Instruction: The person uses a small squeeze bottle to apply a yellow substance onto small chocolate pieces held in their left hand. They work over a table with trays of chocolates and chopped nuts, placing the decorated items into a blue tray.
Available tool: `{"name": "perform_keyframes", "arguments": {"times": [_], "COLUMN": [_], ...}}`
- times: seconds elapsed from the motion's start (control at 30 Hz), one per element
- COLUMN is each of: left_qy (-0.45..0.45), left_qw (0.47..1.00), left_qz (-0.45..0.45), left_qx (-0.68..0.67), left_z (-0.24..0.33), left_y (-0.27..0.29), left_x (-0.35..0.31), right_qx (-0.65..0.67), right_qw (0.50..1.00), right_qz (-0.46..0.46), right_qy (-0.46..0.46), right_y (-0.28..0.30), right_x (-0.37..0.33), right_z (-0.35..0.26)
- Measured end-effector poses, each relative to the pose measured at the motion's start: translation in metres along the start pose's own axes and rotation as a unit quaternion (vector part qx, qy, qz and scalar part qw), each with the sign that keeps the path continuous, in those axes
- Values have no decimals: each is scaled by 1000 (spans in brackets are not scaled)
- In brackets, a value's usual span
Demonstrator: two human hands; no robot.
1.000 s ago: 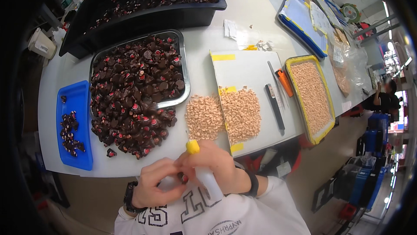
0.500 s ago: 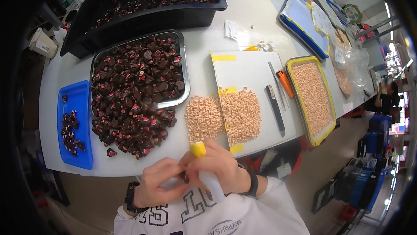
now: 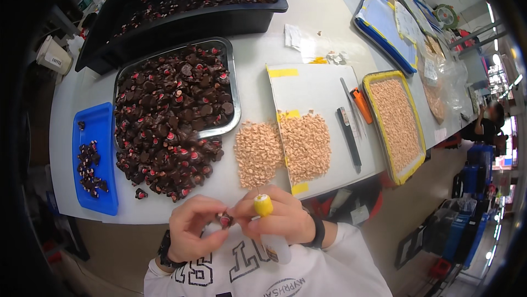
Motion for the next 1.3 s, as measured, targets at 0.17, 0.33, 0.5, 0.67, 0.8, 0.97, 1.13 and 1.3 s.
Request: {"name": "perform_keyframes", "arguments": {"times": [0.17, 0.33, 0.5, 0.67, 0.8, 0.97, 1.13, 1.3], "left_qy": [5, 1, 39, 41, -69, -11, -68, -163], "left_qw": [1000, 1000, 999, 996, 990, 996, 980, 851], "left_qz": [5, 9, 21, 58, -40, -13, 1, 297], "left_qx": [-15, -2, 5, -48, 117, 87, 187, 402], "left_z": [0, 1, -3, 0, 4, 7, 17, 73], "left_y": [2, 3, 4, 0, 1, -3, 11, 100], "left_x": [0, -1, -3, -1, 5, 5, -7, -39], "right_qx": [-38, -44, -52, -26, -12, 54, 73, 35], "right_qw": [998, 998, 996, 998, 998, 992, 990, 997], "right_qz": [-47, -51, -72, -58, 14, 65, 116, 18], "right_qy": [-1, -1, -5, -9, 56, 97, 13, 68], "right_y": [-3, -4, -6, -5, 4, 9, 3, 19], "right_x": [2, 2, 2, 0, 1, -8, -10, -11], "right_z": [0, 1, 3, 2, -5, -2, 1, 1]}}
Point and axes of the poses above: each hand's wrist, its own x-axis towards the middle knuckle, its own y-axis out of the back of the hand, z = x × y, the point moved 5 cm from there along x, towards the middle knuckle, and after that the axes turned 10 degrees about z, right-handed, at the moved point
